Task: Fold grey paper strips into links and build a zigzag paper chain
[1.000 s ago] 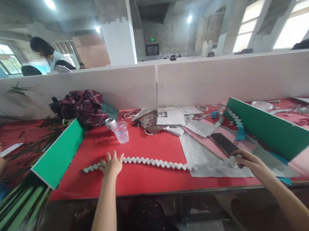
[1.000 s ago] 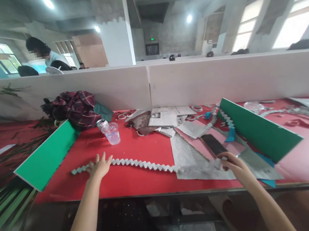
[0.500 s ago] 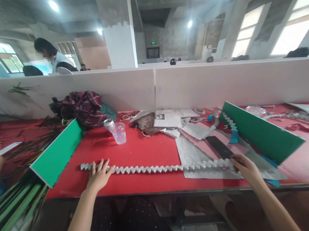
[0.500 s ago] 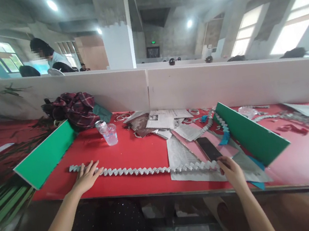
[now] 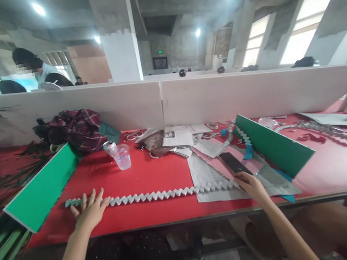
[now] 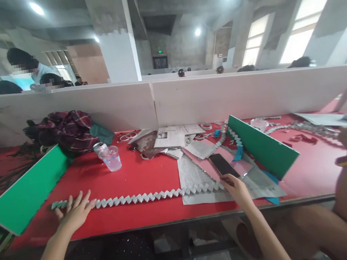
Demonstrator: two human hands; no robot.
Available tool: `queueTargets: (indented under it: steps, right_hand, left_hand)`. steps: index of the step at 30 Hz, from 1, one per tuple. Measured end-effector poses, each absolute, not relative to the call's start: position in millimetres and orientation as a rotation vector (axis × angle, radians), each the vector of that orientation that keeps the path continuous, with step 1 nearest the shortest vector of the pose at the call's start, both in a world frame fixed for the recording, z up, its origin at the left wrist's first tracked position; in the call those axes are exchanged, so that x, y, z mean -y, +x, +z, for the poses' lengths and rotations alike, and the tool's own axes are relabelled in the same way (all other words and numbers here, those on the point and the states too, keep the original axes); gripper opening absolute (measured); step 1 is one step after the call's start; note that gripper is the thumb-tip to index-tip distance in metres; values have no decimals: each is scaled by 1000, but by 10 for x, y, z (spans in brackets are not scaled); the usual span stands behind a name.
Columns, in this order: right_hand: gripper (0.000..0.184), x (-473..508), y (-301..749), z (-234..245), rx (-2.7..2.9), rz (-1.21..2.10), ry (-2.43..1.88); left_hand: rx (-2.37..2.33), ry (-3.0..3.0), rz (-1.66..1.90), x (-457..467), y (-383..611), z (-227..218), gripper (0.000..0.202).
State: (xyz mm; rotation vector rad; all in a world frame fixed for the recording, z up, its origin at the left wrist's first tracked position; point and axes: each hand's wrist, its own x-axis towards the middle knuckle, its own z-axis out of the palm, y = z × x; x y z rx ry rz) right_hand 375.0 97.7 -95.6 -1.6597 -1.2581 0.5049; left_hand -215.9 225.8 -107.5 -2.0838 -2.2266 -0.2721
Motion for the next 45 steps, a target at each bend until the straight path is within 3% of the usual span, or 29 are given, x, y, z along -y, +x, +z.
queueTargets:
  steps: [6, 11, 22, 29, 35, 45]
  right_hand:
    - [38, -884, 3724, -951, 1131, 666, -1506]
    - [32, -867, 3676, -968, 1079, 648, -1540]
    - [34, -858, 3733, -967, 765, 869, -1508]
    - [21, -747, 3746, -993, 1120, 500, -1933]
    - [33, -562, 3728, -853, 1619, 75, -1813]
    - [48, -280, 3609, -1236, 1970, -302, -1794]
  left_hand:
    - [1750, -2561, -475, -2102, -1129, -703, 49]
    - [1448, -2940, -292, -1869, -191, -838, 60]
    - [1426, -2770, -359, -1811, -95, -1063, 62]
    - [1514, -2928, -395, -1797, -93, -987, 55]
    - [1558, -2828, -612, -1781, -298, -943, 50]
    - [1731, -2601, -422, -1744, -714, -1175, 65]
